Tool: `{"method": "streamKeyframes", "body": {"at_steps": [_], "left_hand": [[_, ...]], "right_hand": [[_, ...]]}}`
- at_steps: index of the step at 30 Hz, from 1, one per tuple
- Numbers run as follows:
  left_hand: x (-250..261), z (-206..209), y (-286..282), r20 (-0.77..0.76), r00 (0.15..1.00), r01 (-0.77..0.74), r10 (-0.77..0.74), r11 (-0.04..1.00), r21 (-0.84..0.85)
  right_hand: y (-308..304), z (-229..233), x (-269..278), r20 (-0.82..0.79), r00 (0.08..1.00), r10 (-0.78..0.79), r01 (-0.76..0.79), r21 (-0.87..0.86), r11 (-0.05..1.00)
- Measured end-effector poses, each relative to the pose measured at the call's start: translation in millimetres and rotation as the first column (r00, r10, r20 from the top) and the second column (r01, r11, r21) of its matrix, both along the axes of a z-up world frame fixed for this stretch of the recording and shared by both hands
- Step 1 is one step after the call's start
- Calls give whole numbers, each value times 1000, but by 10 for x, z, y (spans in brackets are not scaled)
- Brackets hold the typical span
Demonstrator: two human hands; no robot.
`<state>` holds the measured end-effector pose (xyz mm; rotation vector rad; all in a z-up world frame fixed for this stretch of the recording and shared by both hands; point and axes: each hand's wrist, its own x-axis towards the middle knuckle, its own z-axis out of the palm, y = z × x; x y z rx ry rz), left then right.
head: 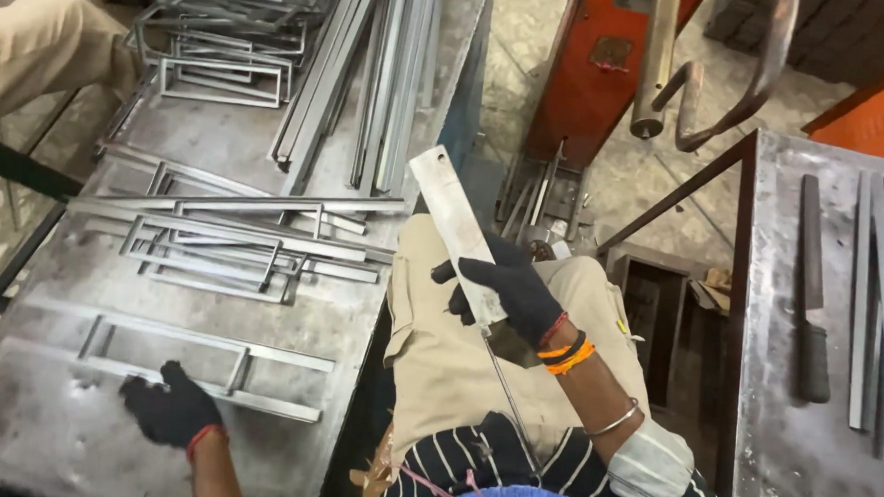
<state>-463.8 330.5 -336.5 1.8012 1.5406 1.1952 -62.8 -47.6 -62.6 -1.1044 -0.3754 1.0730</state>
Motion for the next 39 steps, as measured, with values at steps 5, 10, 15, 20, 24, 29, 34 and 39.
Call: {"method": "streamKeyframes", "body": {"at_steps": [5,10,15,20,24,29,34,39], "left_hand": [[1592,379,-146,192,910,381,-368,924,-36],[3287,996,-463,-324,734,669,-597,716,198],[4301,826,-207,-863,335,551,-377,822,-145],[4596,771,-47,-814,231,429,-534,806,-407],[4522,752,192,-672,401,455,-622,772,-443],[4486,833,368,-465,580,524,-669,744,-416],[4202,531,437,-66,660,580,-748,564,-588],[4092,180,665,-205,545,584,-813,544,-602]], "right_hand": [[-89,-265,141,-48,992,-119,122,57,991],[-212,-428,256,-89,964,-249,251,10,968],[-406,-978,449,-46,927,-373,365,-124,923],[-365,-796,586,0,898,-440,434,-158,887],[-397,-1066,572,-25,902,-431,421,-172,891],[-337,-1117,580,-38,915,-402,394,-134,909],[-228,-621,467,-88,921,-379,367,-131,921],[-234,-464,369,-94,942,-324,316,-90,945]]}}
